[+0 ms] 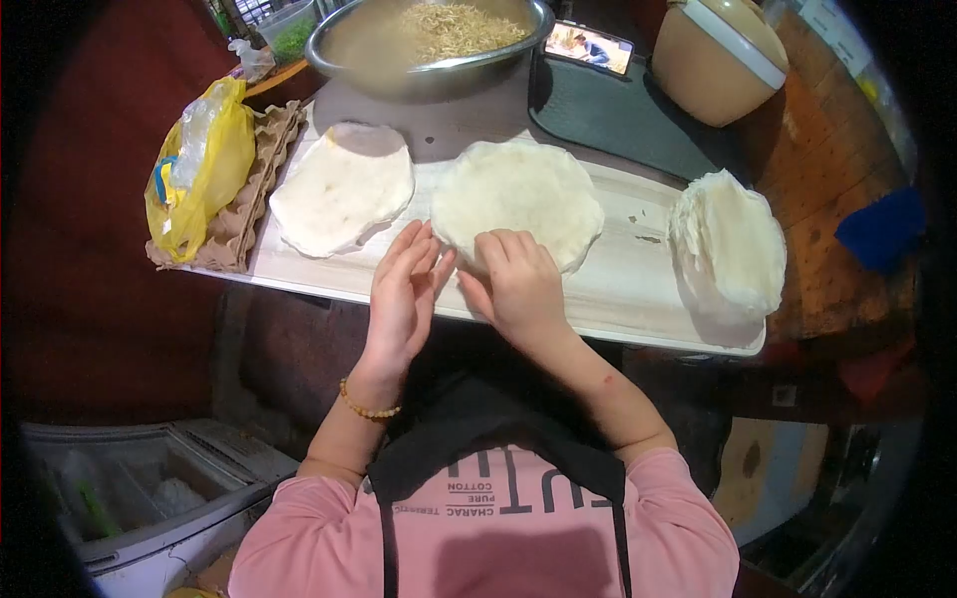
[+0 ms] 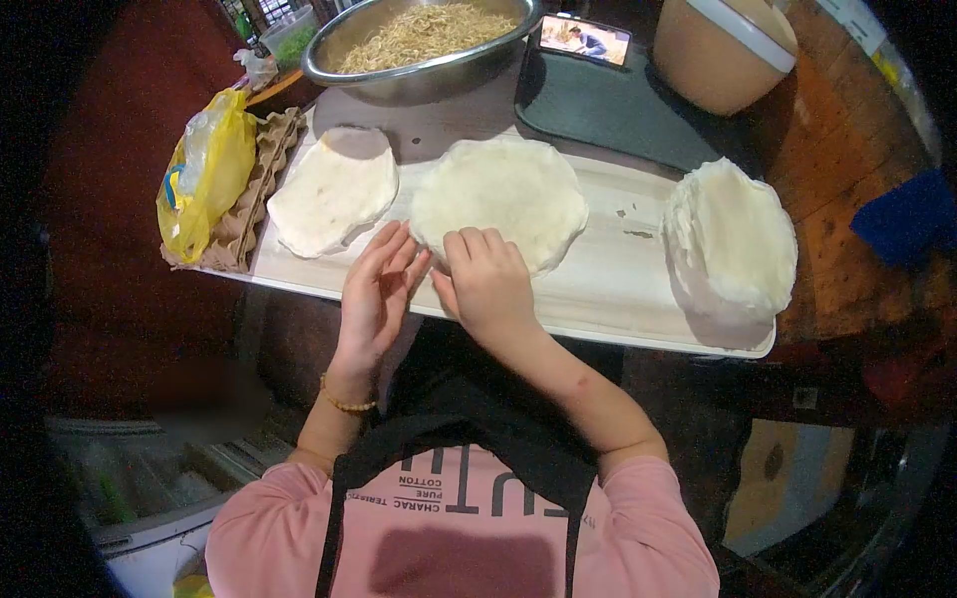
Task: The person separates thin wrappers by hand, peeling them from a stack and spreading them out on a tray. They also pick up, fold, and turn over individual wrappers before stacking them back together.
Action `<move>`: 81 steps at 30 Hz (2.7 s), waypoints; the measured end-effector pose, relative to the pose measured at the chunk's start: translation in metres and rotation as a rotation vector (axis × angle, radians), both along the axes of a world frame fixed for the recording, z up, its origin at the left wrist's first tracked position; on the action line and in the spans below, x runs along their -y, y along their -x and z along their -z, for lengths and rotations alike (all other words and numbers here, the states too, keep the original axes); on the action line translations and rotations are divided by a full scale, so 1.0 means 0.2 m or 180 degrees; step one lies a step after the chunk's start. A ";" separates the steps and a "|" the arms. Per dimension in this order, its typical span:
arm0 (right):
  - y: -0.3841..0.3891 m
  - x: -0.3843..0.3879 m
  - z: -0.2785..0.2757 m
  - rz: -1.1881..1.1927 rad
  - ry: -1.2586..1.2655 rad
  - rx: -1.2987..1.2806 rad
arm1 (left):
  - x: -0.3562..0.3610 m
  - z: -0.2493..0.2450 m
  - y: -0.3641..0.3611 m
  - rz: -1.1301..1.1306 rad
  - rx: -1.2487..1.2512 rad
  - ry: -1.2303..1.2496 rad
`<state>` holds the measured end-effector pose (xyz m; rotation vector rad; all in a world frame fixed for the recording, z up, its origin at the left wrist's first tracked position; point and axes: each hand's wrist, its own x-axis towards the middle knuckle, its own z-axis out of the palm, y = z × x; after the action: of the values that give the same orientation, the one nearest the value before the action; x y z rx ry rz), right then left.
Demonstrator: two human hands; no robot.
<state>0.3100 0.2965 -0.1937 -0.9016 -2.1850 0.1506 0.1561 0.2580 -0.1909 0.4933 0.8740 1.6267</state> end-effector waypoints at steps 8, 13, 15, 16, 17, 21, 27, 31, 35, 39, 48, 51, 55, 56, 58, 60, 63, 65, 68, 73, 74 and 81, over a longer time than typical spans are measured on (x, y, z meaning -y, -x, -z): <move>-0.23 -0.09 0.05 0.0092 0.0555 -0.0701 | -0.14 0.00 -0.06 0.0784 -0.0409 -0.0051; -0.38 -0.07 0.01 -0.0052 0.0998 -0.0856 | -0.21 0.04 -0.17 0.0784 -0.1452 -0.0557; -0.39 -0.08 0.03 -0.0120 0.0784 -0.0840 | -0.22 0.04 -0.19 0.0797 -0.1106 -0.0507; -0.39 -0.07 0.03 -0.0105 0.0780 -0.0845 | -0.22 0.03 -0.19 0.0812 -0.1108 -0.0512; -0.39 -0.06 0.02 -0.0148 0.0953 -0.0955 | -0.22 0.02 -0.20 0.0829 -0.1147 -0.0515; -0.35 -0.06 -0.04 -0.0204 0.1211 -0.1310 | -0.20 -0.01 -0.21 0.0824 -0.1067 -0.0476; -0.30 -0.10 -0.11 -0.0179 0.1397 -0.1456 | -0.22 -0.01 -0.21 0.0815 -0.1208 -0.0532; -0.32 -0.16 -0.10 -0.0200 0.1069 -0.1160 | -0.23 -0.02 -0.22 0.0804 -0.1400 -0.0682; -0.32 -0.18 -0.06 -0.0125 0.1117 -0.1128 | -0.23 -0.03 -0.22 0.0841 -0.1427 -0.0635; -0.30 -0.18 -0.06 0.0009 0.1113 -0.1110 | -0.22 -0.04 -0.22 0.0902 -0.1280 -0.0621; -0.29 -0.16 -0.04 0.0194 0.1273 -0.1344 | -0.25 0.05 -0.19 0.0868 -0.1596 -0.0844; -0.30 -0.18 0.00 0.0364 0.1358 -0.1380 | -0.25 0.06 -0.18 0.0966 -0.1837 -0.0836; -0.32 -0.16 -0.01 0.0383 0.1533 -0.1314 | -0.30 0.03 -0.18 0.0756 -0.1949 -0.0691; -0.33 -0.14 -0.03 0.0156 0.1571 -0.1334 | -0.32 0.01 -0.17 0.0758 -0.2118 -0.0528; -0.32 -0.10 -0.07 -0.0072 0.1596 -0.1347 | -0.33 0.00 -0.17 0.0754 -0.2281 -0.0376; -0.31 -0.08 -0.10 0.0066 0.1104 -0.0935 | -0.34 0.00 -0.19 0.0806 -0.1989 -0.0481; -0.29 -0.08 -0.09 0.0275 0.1005 -0.1085 | -0.30 -0.01 -0.24 0.0821 -0.2202 -0.0530; -0.28 -0.10 -0.07 0.0392 0.1020 -0.1216 | -0.29 0.02 -0.26 0.0673 -0.2287 -0.0757; -0.29 -0.13 -0.03 0.0600 0.0849 -0.1144 | -0.27 0.01 -0.24 0.0645 -0.2423 -0.0849; -0.34 -0.17 -0.07 0.0759 0.0816 -0.1395 | -0.25 0.03 -0.23 0.0554 -0.2634 -0.0918; -0.34 -0.18 -0.07 0.0766 0.0815 -0.1395 | -0.26 0.05 -0.22 0.0570 -0.2641 -0.0912; -0.38 -0.20 -0.10 0.1118 0.0909 -0.1589 | -0.25 0.10 -0.18 0.0678 -0.2642 -0.0802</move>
<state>0.3854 0.3369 -0.1743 -1.2398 -1.5428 0.4703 0.1925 0.3085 -0.2102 1.4508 1.1599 1.3266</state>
